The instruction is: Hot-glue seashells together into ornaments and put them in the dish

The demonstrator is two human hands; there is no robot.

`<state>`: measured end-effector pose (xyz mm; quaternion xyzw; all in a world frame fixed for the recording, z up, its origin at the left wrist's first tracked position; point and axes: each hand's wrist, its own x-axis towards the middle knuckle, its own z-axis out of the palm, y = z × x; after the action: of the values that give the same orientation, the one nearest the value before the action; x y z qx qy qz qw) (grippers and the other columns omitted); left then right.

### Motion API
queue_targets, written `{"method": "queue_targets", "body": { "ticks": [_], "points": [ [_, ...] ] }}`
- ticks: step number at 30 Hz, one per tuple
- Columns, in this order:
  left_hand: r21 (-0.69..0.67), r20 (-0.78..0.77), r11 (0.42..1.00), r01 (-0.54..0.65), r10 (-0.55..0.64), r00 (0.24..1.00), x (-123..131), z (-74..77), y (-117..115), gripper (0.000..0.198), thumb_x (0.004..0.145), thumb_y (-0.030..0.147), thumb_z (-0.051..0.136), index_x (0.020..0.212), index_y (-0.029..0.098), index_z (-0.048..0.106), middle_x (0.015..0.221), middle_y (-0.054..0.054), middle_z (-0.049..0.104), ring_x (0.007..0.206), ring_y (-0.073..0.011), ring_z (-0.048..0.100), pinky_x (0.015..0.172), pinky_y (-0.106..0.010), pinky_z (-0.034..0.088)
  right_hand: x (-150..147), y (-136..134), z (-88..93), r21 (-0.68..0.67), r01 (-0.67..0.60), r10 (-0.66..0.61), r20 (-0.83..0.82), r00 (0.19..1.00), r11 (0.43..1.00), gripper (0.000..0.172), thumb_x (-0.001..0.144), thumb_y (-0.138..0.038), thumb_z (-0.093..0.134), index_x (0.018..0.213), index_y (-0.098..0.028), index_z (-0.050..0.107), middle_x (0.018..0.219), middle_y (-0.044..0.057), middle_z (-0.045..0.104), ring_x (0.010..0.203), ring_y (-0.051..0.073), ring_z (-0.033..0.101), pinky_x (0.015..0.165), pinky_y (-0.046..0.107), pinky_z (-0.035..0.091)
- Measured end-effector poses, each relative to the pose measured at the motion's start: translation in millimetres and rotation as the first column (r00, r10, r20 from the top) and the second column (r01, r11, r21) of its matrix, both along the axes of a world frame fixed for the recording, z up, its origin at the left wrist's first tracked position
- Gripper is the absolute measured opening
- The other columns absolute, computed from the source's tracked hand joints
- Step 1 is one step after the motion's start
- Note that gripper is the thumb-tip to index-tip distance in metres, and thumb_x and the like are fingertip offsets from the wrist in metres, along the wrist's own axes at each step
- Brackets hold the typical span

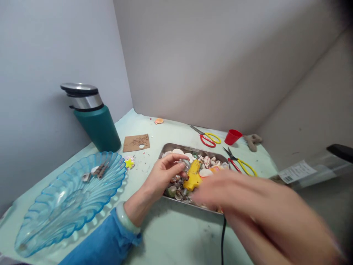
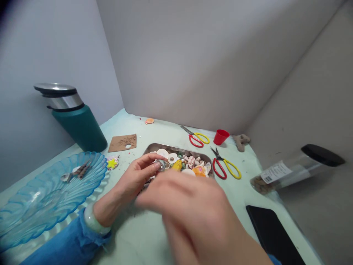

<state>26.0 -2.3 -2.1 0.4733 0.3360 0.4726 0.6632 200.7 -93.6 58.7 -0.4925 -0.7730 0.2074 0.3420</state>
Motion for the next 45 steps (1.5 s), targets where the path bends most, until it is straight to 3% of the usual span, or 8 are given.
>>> {"method": "queue_targets", "body": {
  "ticks": [3,7,13,20,29,45],
  "points": [
    [0.039,0.071,0.998,0.051,-0.053,0.996,-1,-0.3,-1,0.025,0.076,0.03,0.07,0.098,0.019,0.07,0.088,-0.002,0.066,0.065,-0.0091,0.059,0.063,-0.021,0.045,-11,33,15.1,0.113,0.041,-0.061,0.182,0.981,0.993,0.03,0.09,-0.02,0.047,0.113,-0.031,0.063,0.105,0.004,0.067,0.086,0.021,0.062,0.081,0.04,0.048],
    [0.037,0.158,0.997,0.063,-0.068,0.985,0,-1.4,-1,0.023,0.074,0.025,0.073,0.095,0.018,0.069,0.084,-0.002,0.064,0.065,-0.0075,0.055,0.061,-0.019,0.044,-20,50,2.9,0.118,0.071,-0.1,0.267,0.958,0.991,0.027,0.088,-0.024,0.057,0.114,-0.027,0.059,0.102,0.003,0.063,0.078,0.018,0.06,0.065,0.031,0.047],
    [-0.05,0.255,0.996,0.074,-0.059,0.965,1,-1.0,-2,0.02,0.071,0.024,0.075,0.085,0.016,0.064,0.083,-0.001,0.063,0.067,-0.0078,0.054,0.062,-0.019,0.044,-20,49,-6.6,0.113,0.064,-0.09,0.248,0.965,0.992,0.021,0.087,-0.021,0.059,0.107,-0.023,0.059,0.101,0.004,0.058,0.08,0.017,0.058,0.062,0.028,0.046],
    [0.005,0.267,0.996,0.094,-0.092,0.959,0,1.4,-4,0.018,0.074,0.026,0.072,0.089,0.018,0.065,0.097,-0.004,0.063,0.086,-0.0149,0.058,0.072,-0.025,0.047,-19,50,-5.6,0.113,0.056,-0.085,0.268,0.96,0.992,0.017,0.088,-0.023,0.057,0.105,-0.022,0.058,0.096,0.004,0.057,0.078,0.018,0.057,0.059,0.027,0.045],
    [0.079,0.184,0.994,0.074,-0.088,0.979,-2,0.3,-4,0.018,0.078,0.027,0.068,0.094,0.019,0.065,0.098,-0.004,0.061,0.085,-0.0146,0.058,0.073,-0.026,0.049,-16,51,-8.1,0.111,0.081,-0.112,0.319,0.941,0.991,0.017,0.088,-0.025,0.058,0.105,-0.021,0.059,0.091,0.004,0.063,0.074,0.018,0.058,0.06,0.028,0.044],
    [0.027,0.145,0.999,0.047,-0.05,0.988,1,0.5,-4,0.023,0.07,0.03,0.074,0.087,0.017,0.065,0.09,-0.003,0.064,0.075,-0.013,0.06,0.067,-0.024,0.049,-16,51,-8.5,0.074,0.093,-0.113,0.366,0.924,0.993,0.012,0.087,-0.023,0.057,0.098,-0.021,0.06,0.084,0.002,0.067,0.071,0.018,0.061,0.06,0.028,0.042]
  ]
}}
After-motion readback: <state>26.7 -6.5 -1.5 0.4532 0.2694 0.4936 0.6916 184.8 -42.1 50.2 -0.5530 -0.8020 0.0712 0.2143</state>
